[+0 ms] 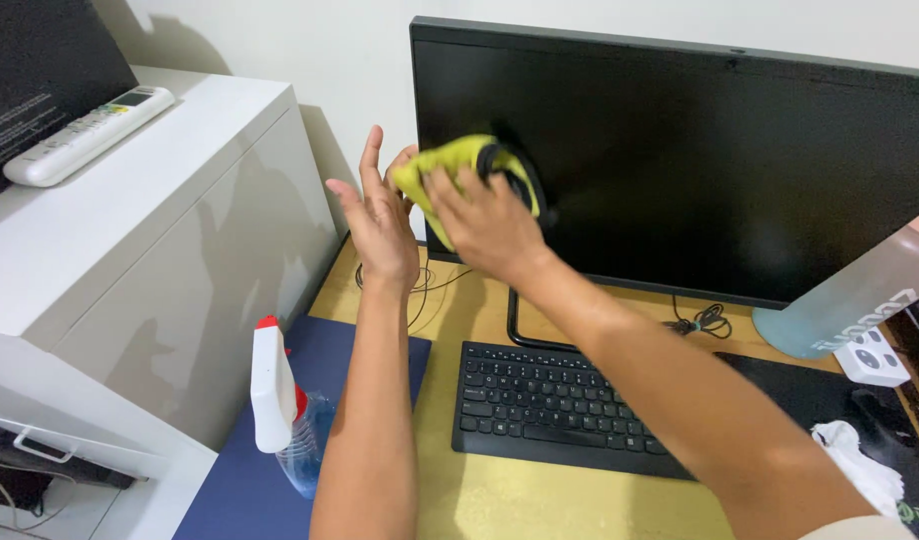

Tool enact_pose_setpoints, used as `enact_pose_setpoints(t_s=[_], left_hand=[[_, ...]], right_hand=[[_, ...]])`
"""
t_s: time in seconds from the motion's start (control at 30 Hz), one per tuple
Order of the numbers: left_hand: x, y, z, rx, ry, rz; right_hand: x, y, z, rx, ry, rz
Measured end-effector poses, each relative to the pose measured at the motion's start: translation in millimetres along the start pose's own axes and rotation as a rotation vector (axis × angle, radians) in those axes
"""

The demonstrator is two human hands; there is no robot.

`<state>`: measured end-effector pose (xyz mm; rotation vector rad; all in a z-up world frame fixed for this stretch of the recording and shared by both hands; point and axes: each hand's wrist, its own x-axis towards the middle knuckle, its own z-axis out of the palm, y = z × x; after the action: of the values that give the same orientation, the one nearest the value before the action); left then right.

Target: Cleaning a computer monitor screen and surrounding desk area using a microfiber cloth and air blower.

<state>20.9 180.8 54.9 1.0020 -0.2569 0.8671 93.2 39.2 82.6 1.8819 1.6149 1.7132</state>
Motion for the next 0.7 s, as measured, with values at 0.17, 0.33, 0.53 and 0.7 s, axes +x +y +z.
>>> enact_pose_setpoints(t_s=[0.17, 0.33, 0.53, 0.7], left_hand=[[4.8, 5.6, 2.1, 0.105, -0.016, 0.007], [-0.8, 0.4, 3.4, 0.080, -0.014, -0.008], [-31.9, -38.7, -12.3, 0.093, -0.026, 0.044], [-48.5, -70.8, -27.2, 0.158, 0.014, -0.016]], right_hand=[[-33.5, -29.5, 16.5, 0.140, -0.077, -0.035], [-49.5, -45.8, 18.8, 0.190, -0.163, -0.040], [-83.5, -40.2, 12.4, 0.255, -0.241, -0.059], [-115.5, -15.9, -10.3, 0.220, -0.315, 0.018]])
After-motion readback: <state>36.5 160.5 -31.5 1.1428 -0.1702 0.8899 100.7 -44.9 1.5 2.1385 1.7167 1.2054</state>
